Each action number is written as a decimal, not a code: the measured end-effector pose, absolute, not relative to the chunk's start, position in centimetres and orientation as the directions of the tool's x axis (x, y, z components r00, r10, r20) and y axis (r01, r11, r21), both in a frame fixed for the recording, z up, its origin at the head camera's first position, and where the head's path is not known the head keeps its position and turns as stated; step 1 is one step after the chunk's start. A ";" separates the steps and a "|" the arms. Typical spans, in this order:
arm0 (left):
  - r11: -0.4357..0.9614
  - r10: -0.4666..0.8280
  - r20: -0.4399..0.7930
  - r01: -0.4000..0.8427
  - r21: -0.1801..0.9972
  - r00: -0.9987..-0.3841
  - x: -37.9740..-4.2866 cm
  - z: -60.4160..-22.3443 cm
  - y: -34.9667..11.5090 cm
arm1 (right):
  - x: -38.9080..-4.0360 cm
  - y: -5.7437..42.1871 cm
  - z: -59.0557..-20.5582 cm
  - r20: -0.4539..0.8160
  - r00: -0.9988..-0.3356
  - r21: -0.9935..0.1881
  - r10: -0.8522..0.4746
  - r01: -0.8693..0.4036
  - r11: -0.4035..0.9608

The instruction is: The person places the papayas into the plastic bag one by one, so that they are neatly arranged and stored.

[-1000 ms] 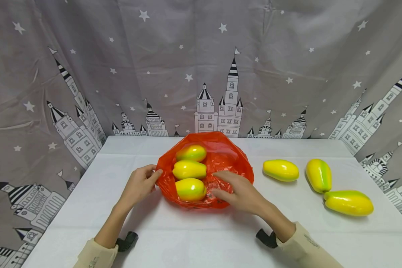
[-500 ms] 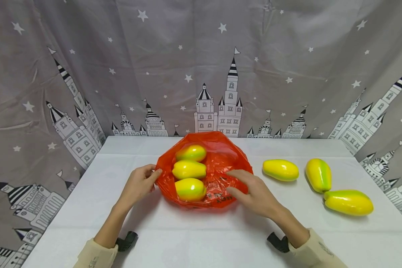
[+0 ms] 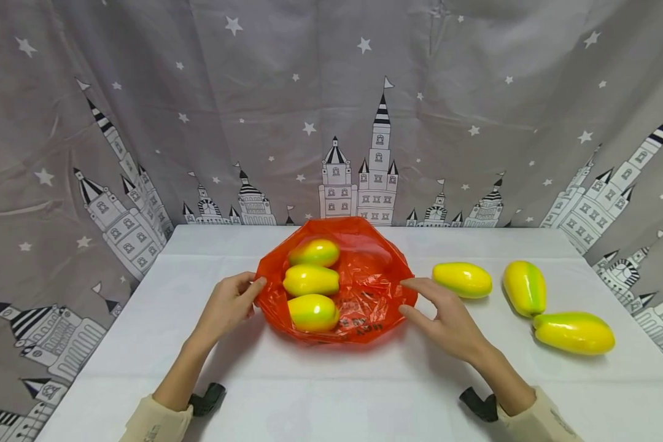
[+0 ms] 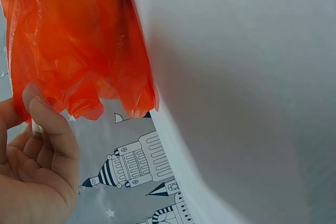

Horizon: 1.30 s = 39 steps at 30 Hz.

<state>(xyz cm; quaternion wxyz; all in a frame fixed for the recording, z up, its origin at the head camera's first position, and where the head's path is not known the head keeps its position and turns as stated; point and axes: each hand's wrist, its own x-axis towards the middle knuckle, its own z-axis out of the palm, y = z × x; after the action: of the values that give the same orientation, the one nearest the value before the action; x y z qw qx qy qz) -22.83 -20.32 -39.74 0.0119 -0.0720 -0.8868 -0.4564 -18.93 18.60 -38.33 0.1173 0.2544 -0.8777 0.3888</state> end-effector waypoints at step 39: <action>0.551 0.089 0.093 0.126 0.825 -0.992 -22.6 -39.4 -20.2 | -22.2 25.3 -39.7 0.377 -0.909 -0.522 -0.176 -0.365 0.771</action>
<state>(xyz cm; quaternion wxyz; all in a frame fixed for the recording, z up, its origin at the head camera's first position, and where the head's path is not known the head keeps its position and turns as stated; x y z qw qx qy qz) -22.59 -20.22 -39.40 0.0200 -0.0610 -0.8804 -0.4699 -22.20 25.28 -39.66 0.1549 0.1458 -0.9281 0.3057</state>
